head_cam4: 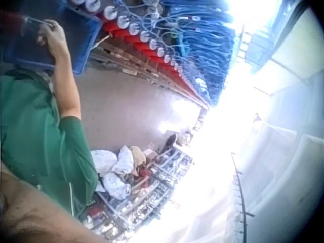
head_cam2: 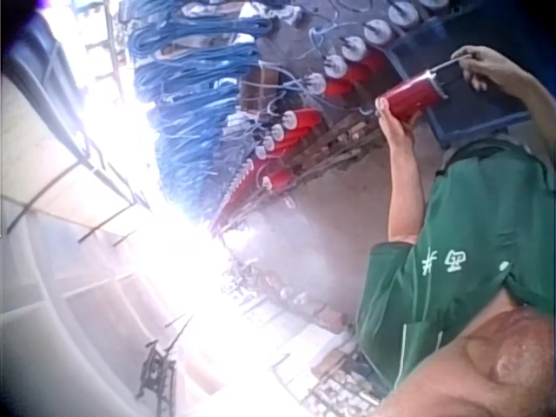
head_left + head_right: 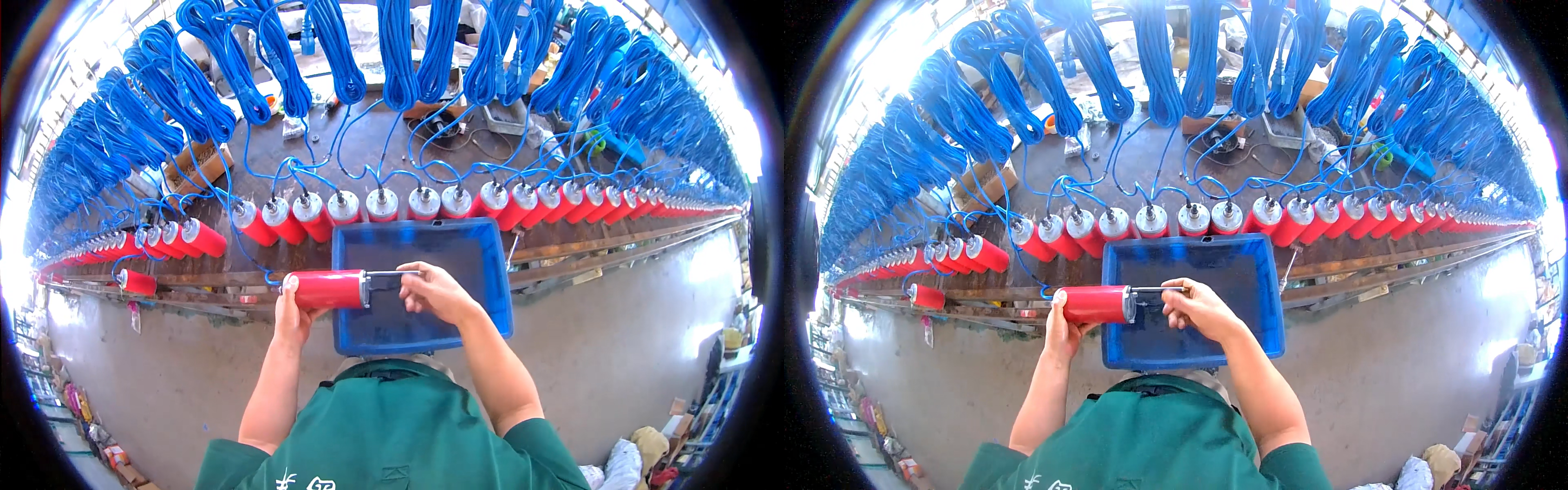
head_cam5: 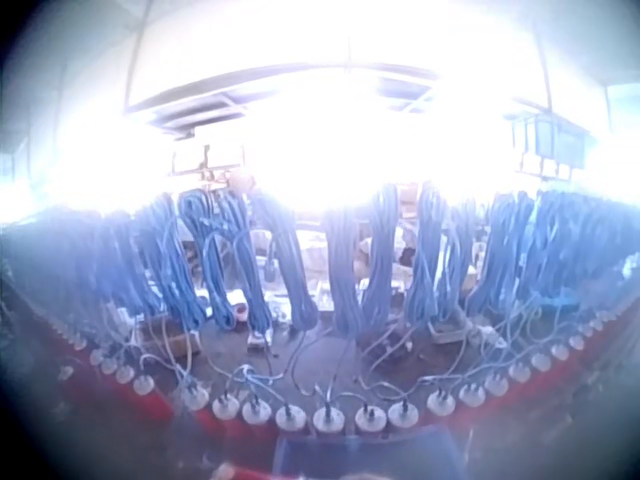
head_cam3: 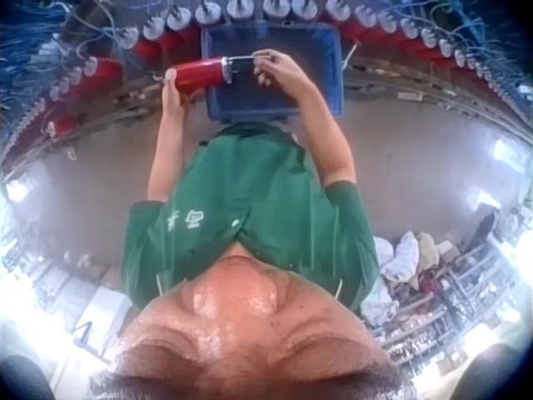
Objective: The person takes red cylindrical objects from a row, dips them into a blue container of liquid, uses a tool to clean the interior, and rinses them with a sprayer.
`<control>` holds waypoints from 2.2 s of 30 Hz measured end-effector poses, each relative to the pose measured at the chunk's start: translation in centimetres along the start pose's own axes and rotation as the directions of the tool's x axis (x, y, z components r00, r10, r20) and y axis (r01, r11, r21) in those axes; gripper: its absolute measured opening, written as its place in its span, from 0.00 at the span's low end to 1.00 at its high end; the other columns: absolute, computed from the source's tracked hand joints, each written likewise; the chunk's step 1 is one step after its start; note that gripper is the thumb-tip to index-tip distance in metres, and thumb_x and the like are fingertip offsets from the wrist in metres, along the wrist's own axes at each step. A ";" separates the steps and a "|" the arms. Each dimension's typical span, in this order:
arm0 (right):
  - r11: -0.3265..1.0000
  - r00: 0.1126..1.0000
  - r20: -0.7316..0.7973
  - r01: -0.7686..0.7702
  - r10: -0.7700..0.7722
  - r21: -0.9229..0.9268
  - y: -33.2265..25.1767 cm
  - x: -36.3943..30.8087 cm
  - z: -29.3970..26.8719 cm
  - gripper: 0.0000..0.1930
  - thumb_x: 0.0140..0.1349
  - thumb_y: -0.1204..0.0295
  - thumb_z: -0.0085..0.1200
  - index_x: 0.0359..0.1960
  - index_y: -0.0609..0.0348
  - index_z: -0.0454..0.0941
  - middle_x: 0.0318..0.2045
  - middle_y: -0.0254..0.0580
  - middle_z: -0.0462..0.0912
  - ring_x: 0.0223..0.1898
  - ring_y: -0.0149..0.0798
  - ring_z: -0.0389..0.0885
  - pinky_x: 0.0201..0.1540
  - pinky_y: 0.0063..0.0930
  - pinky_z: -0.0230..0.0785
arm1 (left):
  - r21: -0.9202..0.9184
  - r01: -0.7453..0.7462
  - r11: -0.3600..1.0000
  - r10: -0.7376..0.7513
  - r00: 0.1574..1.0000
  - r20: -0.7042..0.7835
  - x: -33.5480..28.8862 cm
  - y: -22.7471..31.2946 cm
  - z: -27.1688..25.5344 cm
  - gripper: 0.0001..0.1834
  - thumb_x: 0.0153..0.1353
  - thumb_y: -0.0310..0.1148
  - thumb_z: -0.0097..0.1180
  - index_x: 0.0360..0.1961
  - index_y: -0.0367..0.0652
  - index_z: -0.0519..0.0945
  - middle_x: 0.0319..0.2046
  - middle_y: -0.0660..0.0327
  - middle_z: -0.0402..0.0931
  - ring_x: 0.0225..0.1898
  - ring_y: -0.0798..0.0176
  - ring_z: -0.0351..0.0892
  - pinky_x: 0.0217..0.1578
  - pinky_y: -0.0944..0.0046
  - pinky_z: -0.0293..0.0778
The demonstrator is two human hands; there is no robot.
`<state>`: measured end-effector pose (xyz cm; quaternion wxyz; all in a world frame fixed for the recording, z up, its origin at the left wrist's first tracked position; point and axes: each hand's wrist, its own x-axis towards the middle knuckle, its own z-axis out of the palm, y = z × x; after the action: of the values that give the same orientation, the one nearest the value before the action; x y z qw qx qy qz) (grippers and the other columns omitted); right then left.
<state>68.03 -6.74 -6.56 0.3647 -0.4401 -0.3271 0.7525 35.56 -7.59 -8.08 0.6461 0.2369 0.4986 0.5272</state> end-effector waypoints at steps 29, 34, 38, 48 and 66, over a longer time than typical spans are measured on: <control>0.822 0.959 0.003 0.245 -0.284 -0.514 -0.2 1.8 -0.7 0.23 0.75 0.49 0.61 0.38 0.60 0.83 0.24 0.39 0.84 0.23 0.31 0.81 0.27 0.30 0.73 | -0.020 -0.056 0.998 0.056 0.998 0.001 2.0 -2.1 -3.2 0.39 0.70 0.70 0.57 0.67 0.50 0.73 0.60 0.55 0.81 0.58 0.51 0.85 0.52 0.49 0.86; 0.933 0.986 -0.165 -0.032 -0.030 -0.359 0.8 3.3 -1.5 0.32 0.80 0.42 0.46 0.33 0.61 0.80 0.17 0.39 0.79 0.21 0.41 0.82 0.27 0.40 0.74 | 0.181 0.043 0.983 -0.037 0.999 -0.037 1.7 -0.9 -0.5 0.46 0.73 0.70 0.41 0.60 0.31 0.77 0.52 0.49 0.80 0.50 0.50 0.81 0.54 0.50 0.79; 0.438 0.786 0.260 0.548 -0.560 -0.713 0.2 1.2 -1.9 0.22 0.77 0.58 0.58 0.63 0.61 0.77 0.57 0.53 0.82 0.62 0.58 0.80 0.65 0.46 0.73 | 0.280 -0.032 0.959 0.043 0.999 -0.034 0.5 -0.4 0.0 0.39 0.73 0.63 0.48 0.56 0.32 0.80 0.48 0.49 0.83 0.48 0.49 0.83 0.53 0.50 0.80; 0.992 0.991 -0.117 0.052 -0.065 -0.114 1.2 2.4 -0.5 0.15 0.80 0.59 0.54 0.54 0.58 0.78 0.33 0.42 0.85 0.27 0.34 0.83 0.32 0.32 0.78 | 0.229 0.109 0.967 -0.094 0.993 -0.077 3.0 -0.8 -1.4 0.47 0.64 0.73 0.51 0.64 0.38 0.76 0.60 0.44 0.77 0.56 0.41 0.80 0.49 0.39 0.80; 0.893 0.984 -0.098 0.093 -0.150 -0.440 -0.7 1.1 -0.7 0.29 0.75 0.44 0.59 0.36 0.63 0.87 0.24 0.38 0.84 0.25 0.33 0.83 0.30 0.34 0.76 | 0.078 -0.048 0.996 0.045 0.998 0.045 2.2 -1.4 -2.4 0.36 0.70 0.67 0.58 0.68 0.56 0.71 0.62 0.56 0.79 0.61 0.51 0.83 0.53 0.45 0.86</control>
<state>68.45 -5.33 -6.78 0.3244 -0.5366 -0.4888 0.6066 33.94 -6.54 -11.09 0.6345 0.2851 0.4992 0.5166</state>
